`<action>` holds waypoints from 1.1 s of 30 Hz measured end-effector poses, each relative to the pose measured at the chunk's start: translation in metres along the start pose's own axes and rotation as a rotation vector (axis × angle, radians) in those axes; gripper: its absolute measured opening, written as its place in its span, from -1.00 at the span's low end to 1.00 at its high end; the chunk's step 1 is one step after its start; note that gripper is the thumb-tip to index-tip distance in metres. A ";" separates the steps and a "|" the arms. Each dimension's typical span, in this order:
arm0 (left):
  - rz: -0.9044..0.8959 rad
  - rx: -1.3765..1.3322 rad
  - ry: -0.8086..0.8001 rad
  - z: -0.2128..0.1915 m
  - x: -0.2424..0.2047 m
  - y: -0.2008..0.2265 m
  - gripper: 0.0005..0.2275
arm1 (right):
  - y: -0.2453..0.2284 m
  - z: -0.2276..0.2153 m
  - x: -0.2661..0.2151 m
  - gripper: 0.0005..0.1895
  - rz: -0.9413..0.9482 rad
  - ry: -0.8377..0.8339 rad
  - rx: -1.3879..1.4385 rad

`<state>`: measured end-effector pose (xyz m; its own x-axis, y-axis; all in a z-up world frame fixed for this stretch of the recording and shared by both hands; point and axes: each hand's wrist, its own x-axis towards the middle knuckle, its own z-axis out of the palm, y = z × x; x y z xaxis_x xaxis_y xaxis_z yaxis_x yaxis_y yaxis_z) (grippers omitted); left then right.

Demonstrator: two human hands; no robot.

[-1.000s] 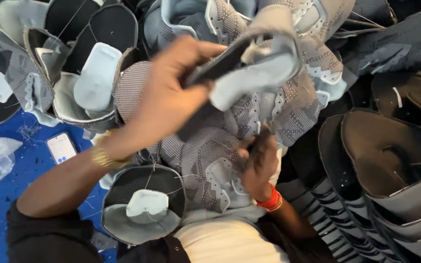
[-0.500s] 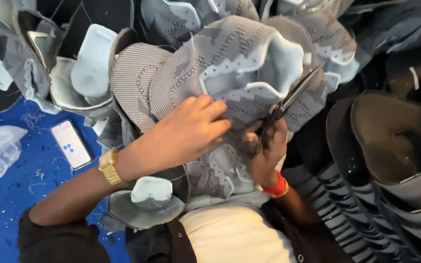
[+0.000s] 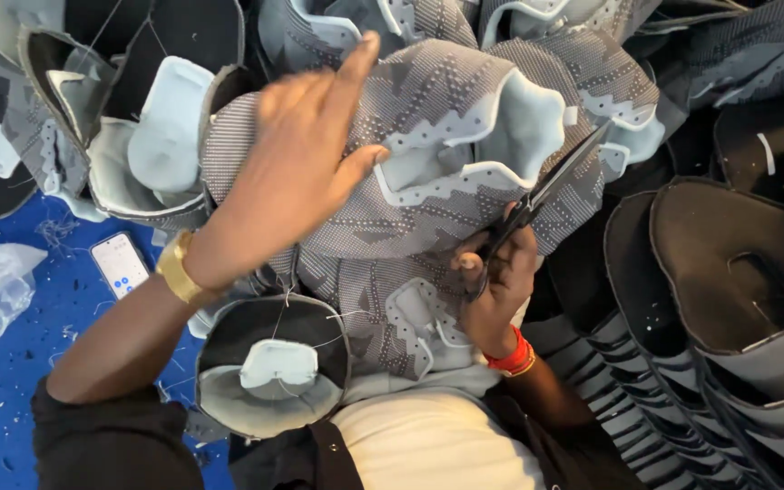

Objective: The person uses scissors to trim excess threads and fabric from the interior and edges of several grey and white shoes. They handle the shoes one by one, cutting loose material and occasionally moving the shoes around on their lap.

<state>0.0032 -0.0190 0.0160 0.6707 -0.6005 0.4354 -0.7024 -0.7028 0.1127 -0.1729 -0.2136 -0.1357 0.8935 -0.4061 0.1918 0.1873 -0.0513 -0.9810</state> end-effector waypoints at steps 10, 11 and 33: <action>-0.164 -0.686 -0.234 0.007 0.005 -0.009 -0.27 | 0.003 -0.002 0.002 -0.25 0.056 0.013 0.104; -0.197 -0.690 -0.228 0.006 0.006 -0.009 -0.26 | 0.003 -0.002 0.002 -0.25 0.082 0.013 0.105; -0.266 -1.145 -0.323 -0.027 0.003 0.008 -0.76 | -0.001 0.003 0.010 -0.30 0.134 0.008 0.258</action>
<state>-0.0066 -0.0159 0.0426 0.7395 -0.6709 0.0544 -0.2283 -0.1739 0.9579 -0.1630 -0.2149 -0.1331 0.9143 -0.4007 0.0594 0.1658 0.2365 -0.9574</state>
